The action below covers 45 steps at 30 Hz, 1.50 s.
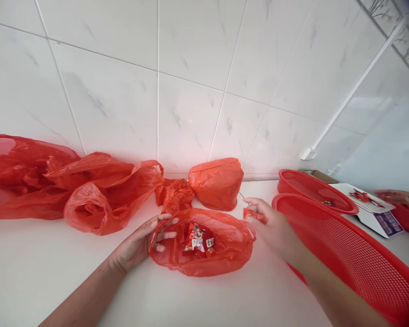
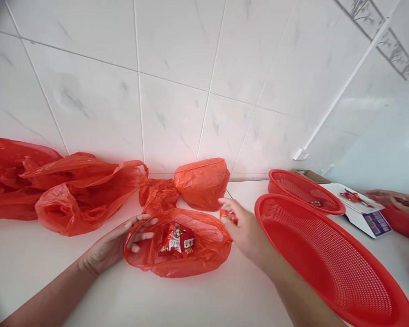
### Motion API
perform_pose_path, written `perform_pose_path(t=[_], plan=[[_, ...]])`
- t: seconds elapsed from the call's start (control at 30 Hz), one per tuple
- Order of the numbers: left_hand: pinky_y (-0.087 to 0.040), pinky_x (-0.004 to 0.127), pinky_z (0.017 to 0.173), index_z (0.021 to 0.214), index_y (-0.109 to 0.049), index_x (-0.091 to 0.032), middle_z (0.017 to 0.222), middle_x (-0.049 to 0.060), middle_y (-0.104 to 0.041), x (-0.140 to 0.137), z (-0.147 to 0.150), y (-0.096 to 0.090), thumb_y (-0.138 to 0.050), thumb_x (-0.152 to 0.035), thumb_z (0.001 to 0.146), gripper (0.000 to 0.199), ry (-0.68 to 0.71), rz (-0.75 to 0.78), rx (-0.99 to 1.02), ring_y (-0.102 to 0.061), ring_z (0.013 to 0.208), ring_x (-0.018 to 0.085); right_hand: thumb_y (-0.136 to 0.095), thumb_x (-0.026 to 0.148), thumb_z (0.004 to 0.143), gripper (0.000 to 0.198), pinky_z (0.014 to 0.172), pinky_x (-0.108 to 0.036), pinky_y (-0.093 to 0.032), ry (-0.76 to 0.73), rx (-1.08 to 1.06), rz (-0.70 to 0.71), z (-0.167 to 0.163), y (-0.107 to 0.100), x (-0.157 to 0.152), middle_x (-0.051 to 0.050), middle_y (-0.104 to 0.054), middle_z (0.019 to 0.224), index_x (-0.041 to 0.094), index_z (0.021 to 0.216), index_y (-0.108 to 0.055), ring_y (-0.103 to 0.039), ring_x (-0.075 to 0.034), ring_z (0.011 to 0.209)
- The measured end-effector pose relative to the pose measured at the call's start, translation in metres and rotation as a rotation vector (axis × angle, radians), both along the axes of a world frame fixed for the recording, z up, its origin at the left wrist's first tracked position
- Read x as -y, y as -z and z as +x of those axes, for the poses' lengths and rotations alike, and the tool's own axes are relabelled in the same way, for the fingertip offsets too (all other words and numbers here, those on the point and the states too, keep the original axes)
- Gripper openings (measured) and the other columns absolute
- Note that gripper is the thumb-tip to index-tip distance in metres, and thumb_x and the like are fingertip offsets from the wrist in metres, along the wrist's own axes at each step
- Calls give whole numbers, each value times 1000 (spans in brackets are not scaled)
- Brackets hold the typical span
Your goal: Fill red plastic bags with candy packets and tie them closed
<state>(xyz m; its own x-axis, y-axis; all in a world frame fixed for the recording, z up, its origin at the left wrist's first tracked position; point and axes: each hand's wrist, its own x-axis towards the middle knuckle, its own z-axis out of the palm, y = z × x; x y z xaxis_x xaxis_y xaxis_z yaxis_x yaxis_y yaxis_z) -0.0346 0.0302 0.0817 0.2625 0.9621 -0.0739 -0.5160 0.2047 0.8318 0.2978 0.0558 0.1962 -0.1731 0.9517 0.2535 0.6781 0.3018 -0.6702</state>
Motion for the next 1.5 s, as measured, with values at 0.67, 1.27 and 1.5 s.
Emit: perform_pose_path(t=[0.67, 1.27, 1.5], plan=[[-39, 18, 57, 119, -52, -25, 112, 5, -59, -1, -6, -47, -68, -28, 81, 41, 31, 167, -345, -49, 67, 7, -35, 63, 84, 45, 57, -27, -38, 225, 386, -137, 11, 78, 8, -1, -57, 74, 22, 66, -41, -52, -16, 65], [-51, 27, 69, 111, -57, -26, 117, 5, -58, 20, 36, -161, -66, -27, 80, 32, -539, 610, -683, -55, 98, 22, -54, 31, 76, 17, 57, -29, -43, -64, -574, -175, 30, -29, -24, -1, -60, 70, 22, 61, -56, -53, -15, 61], [-52, 29, 75, 124, -52, -35, 98, -2, -67, 39, 61, -164, -60, -21, 84, 43, -841, 868, -1053, -63, 90, 19, -65, 34, 79, 13, 75, -31, -51, -46, -1208, -99, -13, -25, -31, -1, -64, 85, 24, 78, -58, -61, -16, 82]])
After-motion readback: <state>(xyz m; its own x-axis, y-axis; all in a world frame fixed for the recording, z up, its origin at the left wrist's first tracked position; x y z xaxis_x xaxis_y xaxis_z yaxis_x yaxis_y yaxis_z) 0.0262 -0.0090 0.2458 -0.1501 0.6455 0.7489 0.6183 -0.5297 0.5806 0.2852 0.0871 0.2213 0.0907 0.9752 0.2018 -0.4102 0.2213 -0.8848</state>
